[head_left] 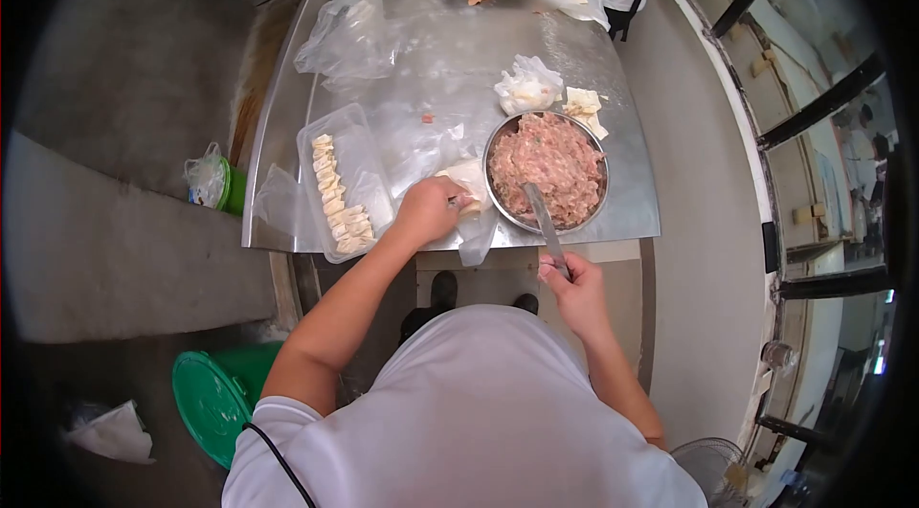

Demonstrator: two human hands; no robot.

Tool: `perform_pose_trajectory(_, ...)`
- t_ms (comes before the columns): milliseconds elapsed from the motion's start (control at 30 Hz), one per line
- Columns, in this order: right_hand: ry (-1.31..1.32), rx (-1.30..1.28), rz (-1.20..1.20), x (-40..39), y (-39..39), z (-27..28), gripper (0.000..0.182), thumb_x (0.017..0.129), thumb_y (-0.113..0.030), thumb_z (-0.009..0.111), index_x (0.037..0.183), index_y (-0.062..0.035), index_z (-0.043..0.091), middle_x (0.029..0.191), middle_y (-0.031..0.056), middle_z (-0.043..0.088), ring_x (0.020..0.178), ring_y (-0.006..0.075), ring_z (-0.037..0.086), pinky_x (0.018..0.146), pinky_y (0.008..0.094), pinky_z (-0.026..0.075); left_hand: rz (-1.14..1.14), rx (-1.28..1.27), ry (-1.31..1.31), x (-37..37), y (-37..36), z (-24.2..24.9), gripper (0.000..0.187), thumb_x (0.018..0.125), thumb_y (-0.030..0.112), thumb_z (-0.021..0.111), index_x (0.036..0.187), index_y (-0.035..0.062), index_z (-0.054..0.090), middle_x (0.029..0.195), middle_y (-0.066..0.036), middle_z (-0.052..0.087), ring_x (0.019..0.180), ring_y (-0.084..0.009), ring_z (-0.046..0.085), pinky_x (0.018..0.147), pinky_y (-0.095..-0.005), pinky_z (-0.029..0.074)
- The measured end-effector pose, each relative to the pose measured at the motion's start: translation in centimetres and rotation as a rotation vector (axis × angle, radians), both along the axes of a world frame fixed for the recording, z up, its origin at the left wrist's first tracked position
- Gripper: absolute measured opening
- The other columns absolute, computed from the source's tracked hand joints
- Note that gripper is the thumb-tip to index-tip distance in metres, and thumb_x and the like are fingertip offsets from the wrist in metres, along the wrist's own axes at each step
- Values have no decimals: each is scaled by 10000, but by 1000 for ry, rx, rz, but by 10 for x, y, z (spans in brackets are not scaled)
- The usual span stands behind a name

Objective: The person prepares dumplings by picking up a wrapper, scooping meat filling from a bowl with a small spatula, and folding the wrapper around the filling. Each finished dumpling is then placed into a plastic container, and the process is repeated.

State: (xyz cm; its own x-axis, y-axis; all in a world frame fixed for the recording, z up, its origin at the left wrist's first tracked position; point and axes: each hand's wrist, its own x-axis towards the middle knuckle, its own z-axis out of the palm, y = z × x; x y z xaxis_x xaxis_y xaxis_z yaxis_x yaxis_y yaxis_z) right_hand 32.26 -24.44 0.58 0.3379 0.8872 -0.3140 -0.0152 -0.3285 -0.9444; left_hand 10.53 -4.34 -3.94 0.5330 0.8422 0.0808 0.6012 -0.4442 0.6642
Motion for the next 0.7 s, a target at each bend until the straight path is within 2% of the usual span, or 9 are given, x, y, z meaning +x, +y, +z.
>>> perform_pose_trajectory(100, -12, -10, -2, 3, -3, 2, 188, 967, -115, 701, 1064, 46, 714, 812, -1, 672, 734, 58, 576, 668, 235, 464, 130, -241, -50, 0, 2, 6, 141, 946, 162, 706, 997, 41, 755, 914, -135, 737, 848, -256, 686, 795, -361, 532)
perform_pose_trajectory(200, -9, -2, -28, 7, -2, 2, 197, 993, -134, 671, 1065, 43, 716, 817, 5, 680, 740, 59, 578, 677, 239, 466, 261, -238, -157, -12, 15, -19, 220, 928, 211, 719, 1024, 14, 734, 967, -203, 740, 887, -335, 721, 796, -399, 546)
perform_pose_trajectory(233, 13, 3, -62, 10, -1, 3, 203, 1004, -141, 656, 1064, 43, 718, 816, 6, 681, 741, 61, 577, 680, 243, 468, 267, -251, -262, -18, 18, -20, 223, 977, 231, 679, 1039, 21, 726, 994, -174, 753, 955, -275, 728, 825, -386, 537)
perform_pose_trajectory(267, 31, 6, -98, 15, -1, 4, 211, 1015, -148, 642, 1064, 42, 719, 815, 8, 682, 742, 63, 576, 683, 246, 470, 346, -305, -353, -26, 21, -22, 237, 997, 241, 658, 1081, 25, 710, 1039, -156, 747, 995, -262, 718, 850, -385, 536)
perform_pose_trajectory(333, -98, 56, -123, 31, -2, 3, 198, 1014, -132, 627, 1093, 21, 725, 819, 46, 704, 718, 107, 608, 687, 269, 484, 498, -423, -532, -37, 20, -12, 270, 1037, 262, 616, 1166, 33, 677, 1131, -121, 736, 1075, -235, 700, 899, -382, 534)
perform_pose_trajectory(367, -163, 79, -135, 40, -2, 3, 197, 1014, -125, 620, 1107, 11, 728, 820, 65, 715, 705, 129, 624, 689, 281, 491, 507, -594, -768, -40, 18, -5, 286, 1050, 263, 593, 1212, 31, 644, 1184, -114, 712, 1109, -237, 685, 930, -385, 530)
perform_pose_trajectory(433, -559, 105, -52, 58, 0, 16, 200, 978, -91, 627, 1135, -25, 733, 836, 106, 724, 714, 201, 665, 690, 330, 516, 513, -939, -1241, -43, 9, 25, 327, 1077, 263, 548, 1302, 28, 578, 1290, -100, 664, 1176, -242, 657, 992, -391, 522)
perform_pose_trajectory(567, -1085, 84, 195, 74, 4, 35, 212, 913, -95, 666, 1095, -103, 775, 786, 145, 708, 706, 310, 686, 662, 441, 532, 471, -995, -1279, -40, 0, 30, 390, 1085, 241, 510, 1382, -11, 498, 1360, -130, 619, 1233, -254, 629, 1057, -406, 504)
perform_pose_trajectory(700, -1293, -28, 371, 60, 27, 27, 335, 840, -47, 654, 1151, -136, 741, 807, 135, 701, 761, 340, 699, 688, 462, 556, 508, -1147, -1411, -28, -10, 24, 397, 1085, 207, 482, 1410, -22, 486, 1394, -146, 597, 1298, -286, 586, 1110, -432, 470)
